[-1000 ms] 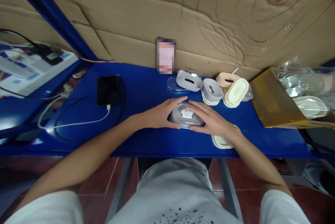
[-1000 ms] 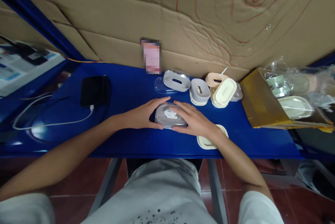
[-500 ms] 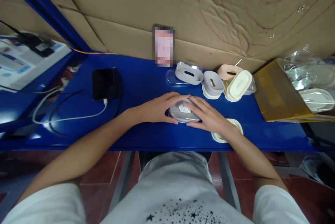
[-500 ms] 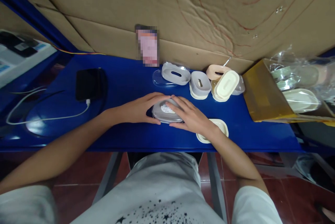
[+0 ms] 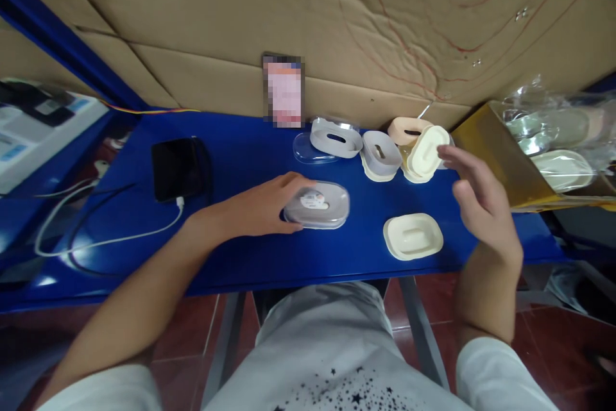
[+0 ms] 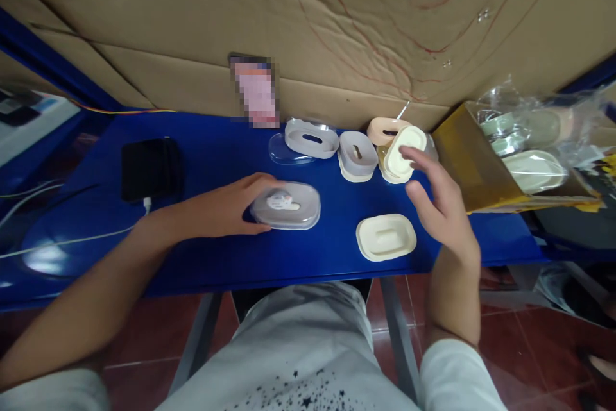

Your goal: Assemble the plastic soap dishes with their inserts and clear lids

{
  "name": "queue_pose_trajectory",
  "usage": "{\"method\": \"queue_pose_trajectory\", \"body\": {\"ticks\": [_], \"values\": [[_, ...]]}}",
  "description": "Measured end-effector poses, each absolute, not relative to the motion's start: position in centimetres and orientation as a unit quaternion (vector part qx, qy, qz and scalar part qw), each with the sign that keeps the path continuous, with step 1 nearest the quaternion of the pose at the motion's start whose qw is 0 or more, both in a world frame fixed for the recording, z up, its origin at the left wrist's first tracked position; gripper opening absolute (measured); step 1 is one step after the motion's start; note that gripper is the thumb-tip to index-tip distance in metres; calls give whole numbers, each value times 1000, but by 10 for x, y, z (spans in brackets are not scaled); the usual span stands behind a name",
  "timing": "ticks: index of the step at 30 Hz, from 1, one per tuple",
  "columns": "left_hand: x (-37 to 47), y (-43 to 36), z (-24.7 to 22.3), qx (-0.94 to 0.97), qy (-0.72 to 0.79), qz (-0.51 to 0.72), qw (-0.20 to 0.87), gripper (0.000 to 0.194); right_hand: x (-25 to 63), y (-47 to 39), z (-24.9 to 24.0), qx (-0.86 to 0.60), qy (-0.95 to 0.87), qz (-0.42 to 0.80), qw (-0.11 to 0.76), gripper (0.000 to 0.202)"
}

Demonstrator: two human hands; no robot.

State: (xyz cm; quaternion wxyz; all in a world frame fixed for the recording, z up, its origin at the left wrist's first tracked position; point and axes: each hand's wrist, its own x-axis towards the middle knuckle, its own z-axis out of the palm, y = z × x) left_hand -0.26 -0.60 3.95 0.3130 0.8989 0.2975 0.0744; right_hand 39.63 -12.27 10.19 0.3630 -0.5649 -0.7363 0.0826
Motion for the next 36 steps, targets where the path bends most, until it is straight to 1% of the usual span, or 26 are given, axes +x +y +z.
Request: {"method": "queue_pose_trajectory", "body": {"ticks": [2,4,6,7,9,11,13,15,16,19,22,24,26,29,31,32,34,36], "values": [[-19,-4,46,896,332,68,286,78,409,-152,95,-599,-731,82,315,48],[-39,0,49,889,375,63,253,71,419,-180,77,-609,-751,111,228,48],[-63,5,47,883,407,61,226,68,425,-202,54,-624,-755,121,164,51],[-76,8,44,879,418,59,220,70,426,-209,42,-631,-753,118,144,52],[-101,12,37,869,445,72,203,82,423,-215,23,-638,-753,104,126,52],[-118,12,34,847,504,64,155,84,411,-208,11,-635,-758,84,127,51],[-120,3,36,823,559,52,84,85,392,-189,7,-622,-769,59,131,50],[-103,-15,43,817,573,53,23,84,372,-160,9,-602,-786,39,130,50],[-88,-25,46,830,554,64,13,83,364,-143,13,-591,-795,32,132,51],[-25,-49,49,907,409,77,60,71,352,-90,22,-584,-794,4,167,55],[32,-55,37,953,275,54,116,63,358,-47,22,-607,-770,-52,193,58],[52,-50,26,958,255,61,117,56,367,-31,17,-615,-762,-56,194,55],[57,-44,18,958,251,71,117,46,376,-27,13,-615,-760,-31,208,52],[46,-41,11,956,253,83,123,35,385,-41,16,-591,-761,8,267,49],[36,-39,8,946,275,107,135,38,387,-60,22,-566,-766,19,304,44],[32,-38,6,937,291,124,149,44,386,-71,25,-554,-769,21,316,42],[27,-34,3,911,323,164,197,62,383,-90,28,-525,-788,31,320,38],[25,-30,-1,886,339,191,251,83,377,-105,26,-483,-820,59,302,38]]}}
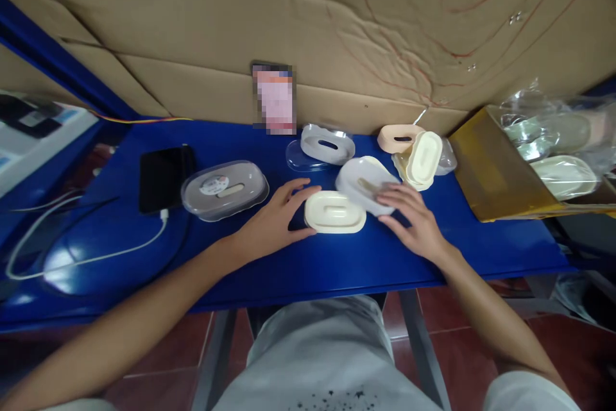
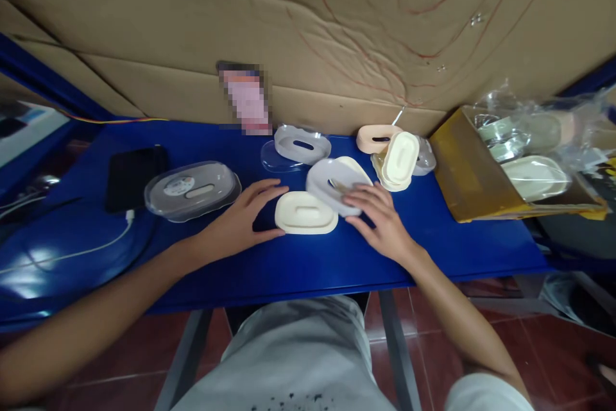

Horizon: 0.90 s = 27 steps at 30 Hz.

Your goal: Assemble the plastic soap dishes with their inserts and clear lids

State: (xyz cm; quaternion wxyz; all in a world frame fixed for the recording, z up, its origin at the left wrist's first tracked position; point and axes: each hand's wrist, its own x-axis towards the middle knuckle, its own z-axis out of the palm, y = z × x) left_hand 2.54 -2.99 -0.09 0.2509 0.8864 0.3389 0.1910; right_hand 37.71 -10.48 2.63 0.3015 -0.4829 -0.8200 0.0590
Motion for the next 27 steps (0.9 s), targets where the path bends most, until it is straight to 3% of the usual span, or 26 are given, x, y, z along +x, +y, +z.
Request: {"method": "queue_pose_trajectory", "body": {"ticks": [2,4,12,20,27], "values": [[26,-27,-3,873,340,207,283,99,371,-111,22,-440,-848,99,278,41],[26,-27,-3,875,328,205,292,102,364,-109,19,-410,-864,136,259,42],[25,-31,-11,913,276,191,234,51,347,-97,20,-373,-886,154,230,42],[30,-13,4,911,296,216,190,46,348,-104,7,-361,-902,54,231,38],[52,23,13,897,423,127,15,49,345,-105,2,-360,-899,10,249,29]]}}
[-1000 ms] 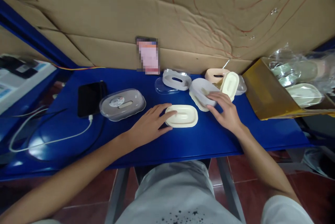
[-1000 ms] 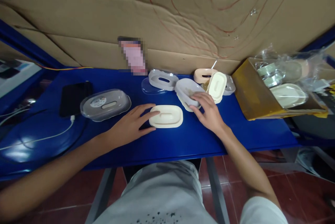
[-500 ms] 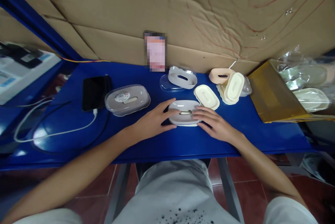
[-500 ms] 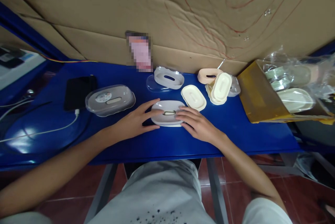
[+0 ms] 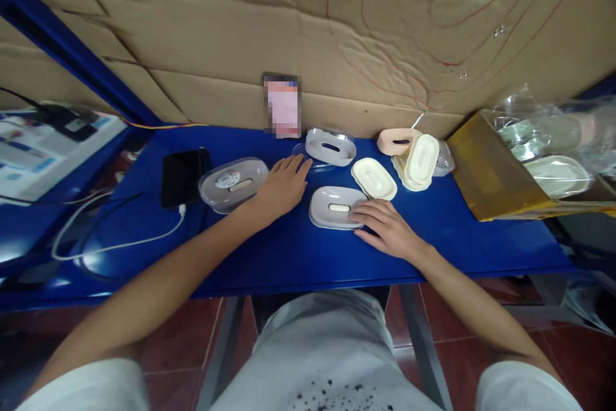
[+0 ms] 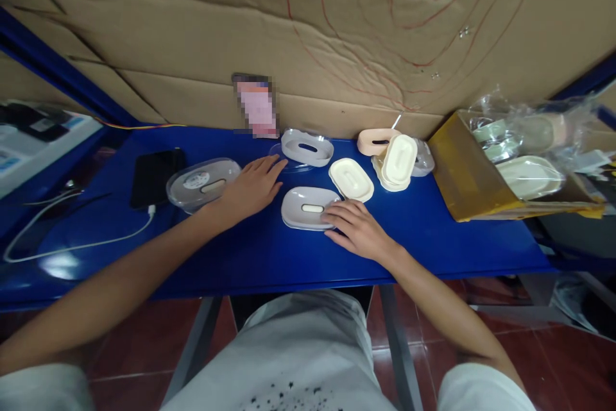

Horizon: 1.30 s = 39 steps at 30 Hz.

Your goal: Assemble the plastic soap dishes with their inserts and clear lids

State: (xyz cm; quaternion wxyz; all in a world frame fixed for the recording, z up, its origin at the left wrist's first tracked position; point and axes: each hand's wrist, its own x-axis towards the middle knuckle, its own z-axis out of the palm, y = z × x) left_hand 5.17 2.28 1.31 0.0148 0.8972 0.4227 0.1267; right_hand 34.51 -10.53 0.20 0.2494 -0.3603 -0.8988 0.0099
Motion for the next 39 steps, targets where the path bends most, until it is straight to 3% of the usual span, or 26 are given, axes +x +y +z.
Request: {"method": "queue_pose_trajectory", "body": {"ticks": [5,10,14,17,20,26,31,39], "values": [[62,16,15,897,422,127,-13,33,348,-106,2,-371,-889,18,268,25],[71,24,12,853,487,145,120,49,352,-103,1,-394,-868,43,300,22],[69,25,26,842,480,191,153,34,356,-102,0,-411,-856,55,309,25],[59,10,44,845,441,256,161,23,358,-102,0,-420,-850,64,312,34],[52,-8,51,846,396,300,193,25,357,-102,-2,-436,-839,77,316,56],[54,-20,25,883,277,274,261,28,359,-102,-6,-445,-835,107,305,77],[48,-14,13,910,205,252,256,26,360,-103,-8,-412,-854,110,298,81],[37,-17,0,922,190,269,204,23,352,-107,-3,-376,-882,71,275,70]]}}
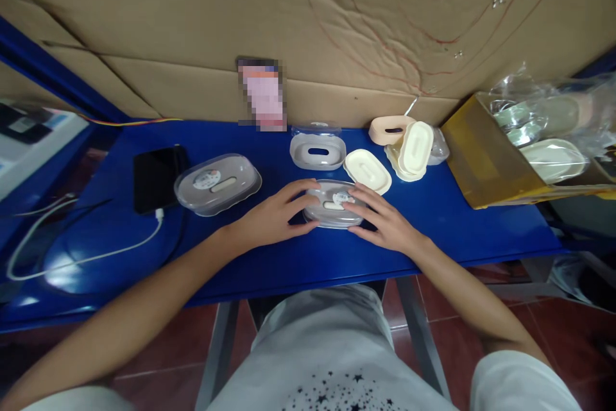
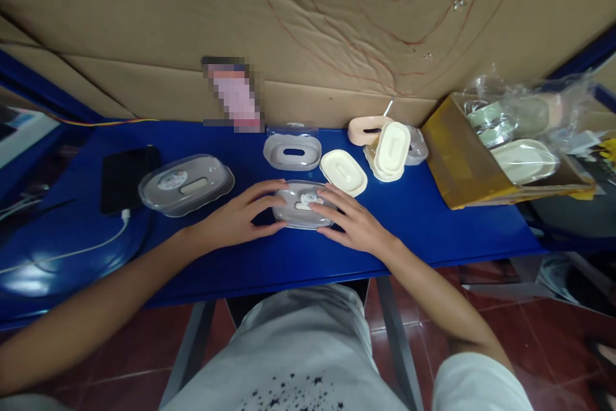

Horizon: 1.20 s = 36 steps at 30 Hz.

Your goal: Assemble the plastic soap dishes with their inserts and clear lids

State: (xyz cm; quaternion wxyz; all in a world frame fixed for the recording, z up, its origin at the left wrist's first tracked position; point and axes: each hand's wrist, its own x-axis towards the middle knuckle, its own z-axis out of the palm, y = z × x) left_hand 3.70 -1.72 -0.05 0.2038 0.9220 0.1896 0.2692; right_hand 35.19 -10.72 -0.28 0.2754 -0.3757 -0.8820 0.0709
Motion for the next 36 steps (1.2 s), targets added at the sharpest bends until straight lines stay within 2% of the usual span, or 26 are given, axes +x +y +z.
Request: {"method": "queue_pose_trajectory", "body": {"ticks": [7,12,18,22,27,36], "values": [[35,-17,-6,935,171,268,157,23,354,-109,-5,-376,-901,-1,218,77],[35,-18,-6,949,163,254,91,24,352,-107,-4,-353,-906,-13,235,83],[36,-20,-5,958,162,235,2,27,350,-106,-6,-364,-903,-3,227,77],[35,-18,-5,961,159,227,3,34,350,-106,-7,-358,-906,-9,226,77],[33,-13,-11,956,158,243,49,57,348,-105,-7,-374,-896,12,238,80],[34,-14,-13,952,143,261,77,55,347,-106,-8,-347,-903,4,254,88]]}}
